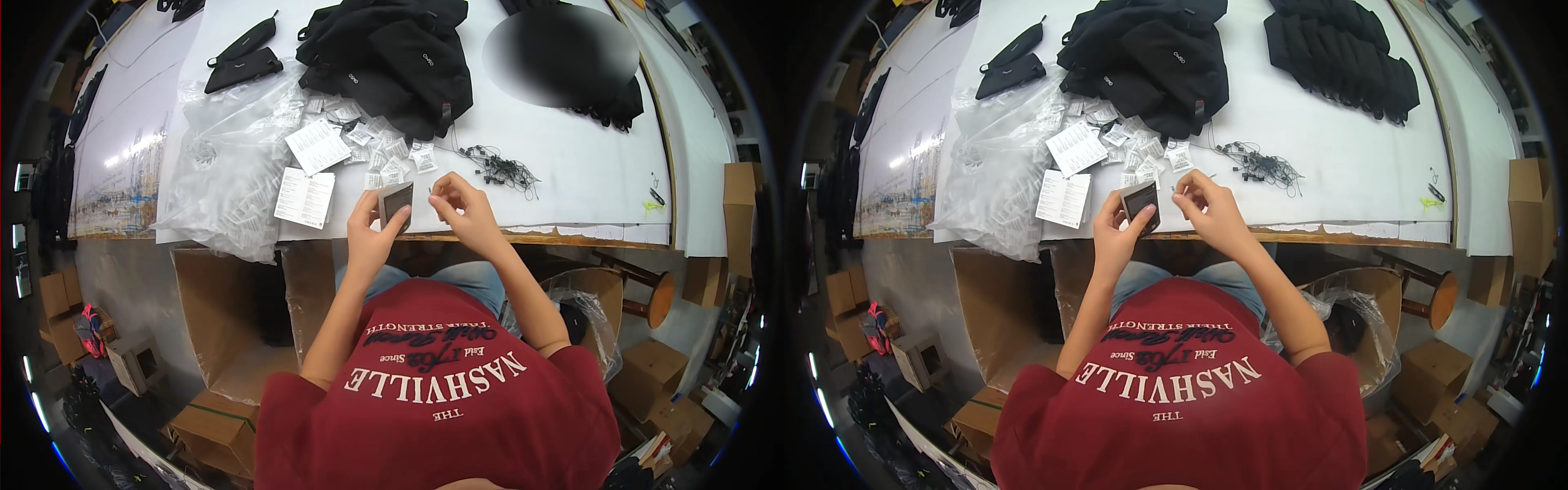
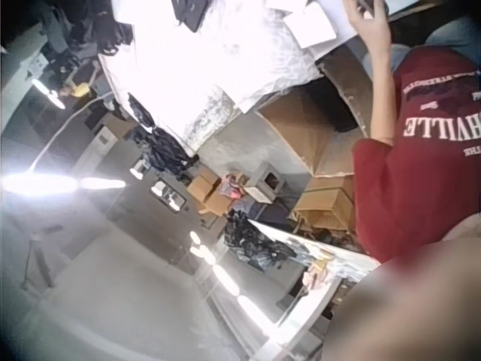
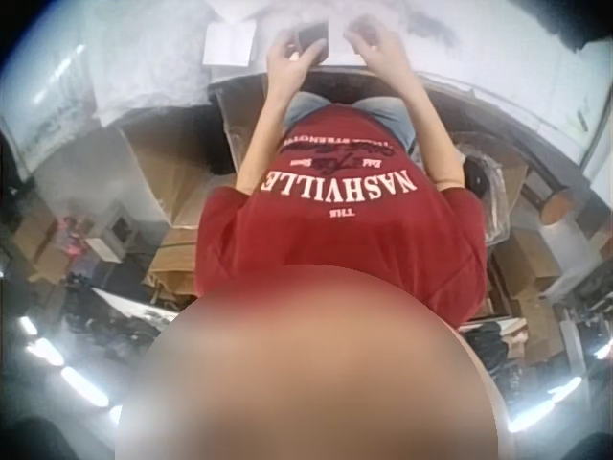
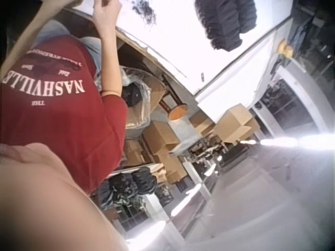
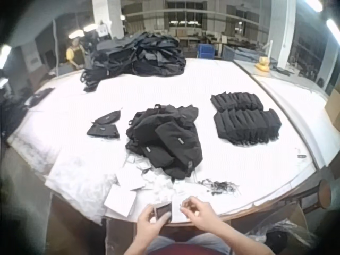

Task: Attaching tags to small black cases and zipping them closed.

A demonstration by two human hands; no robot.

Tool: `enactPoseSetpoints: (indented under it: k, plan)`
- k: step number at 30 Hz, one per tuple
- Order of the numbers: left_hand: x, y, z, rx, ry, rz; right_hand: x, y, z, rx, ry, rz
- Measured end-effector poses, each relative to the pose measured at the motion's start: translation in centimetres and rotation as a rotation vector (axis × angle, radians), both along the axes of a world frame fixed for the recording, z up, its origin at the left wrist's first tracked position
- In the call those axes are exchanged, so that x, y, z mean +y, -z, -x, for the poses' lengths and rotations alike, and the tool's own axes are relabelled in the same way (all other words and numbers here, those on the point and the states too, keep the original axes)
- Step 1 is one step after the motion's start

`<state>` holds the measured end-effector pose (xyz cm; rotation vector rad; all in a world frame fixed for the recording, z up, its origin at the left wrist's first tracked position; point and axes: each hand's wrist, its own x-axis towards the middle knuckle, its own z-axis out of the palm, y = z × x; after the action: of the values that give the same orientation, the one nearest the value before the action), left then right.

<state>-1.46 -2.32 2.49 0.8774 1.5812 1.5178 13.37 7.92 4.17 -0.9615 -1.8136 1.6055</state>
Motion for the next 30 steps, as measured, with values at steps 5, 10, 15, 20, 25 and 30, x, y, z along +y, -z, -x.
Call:
enactPoseSetpoints:
  k: [5, 10, 15, 20, 25, 30]
  plan:
    - [0.3, -2.0, -1.0, 0.098, -0.024, -0.068, -1.0, -2.4, 0.7, -0.02, 0.096, -0.154]
    - [0.4, -3.0, -1.1, 0.19, -0.036, -0.094, -0.9, -3.0, 0.8, -0.098, 0.128, -0.314]
    - [0.3, -3.8, -0.9, 0.52, 0.002, -0.131, -0.6, -3.8, 0.3, -0.13, 0.113, -0.286]
    - [0.6, -4.1, -0.8, 0.547, 0.044, -0.144, -0.6, -3.6, -0.1, -0.112, 0.135, -0.304]
    - [1.0, -3.1, 0.5, 0.269, 0.194, -0.183, 0.3, -3.1, -1.3, -0.067, 0.07, -0.138]
    - [2.4, -2.9, 0.3, -0.317, 0.406, 0.055, 0.9, -2.8, -2.7, -0.093, -0.047, -0.076]
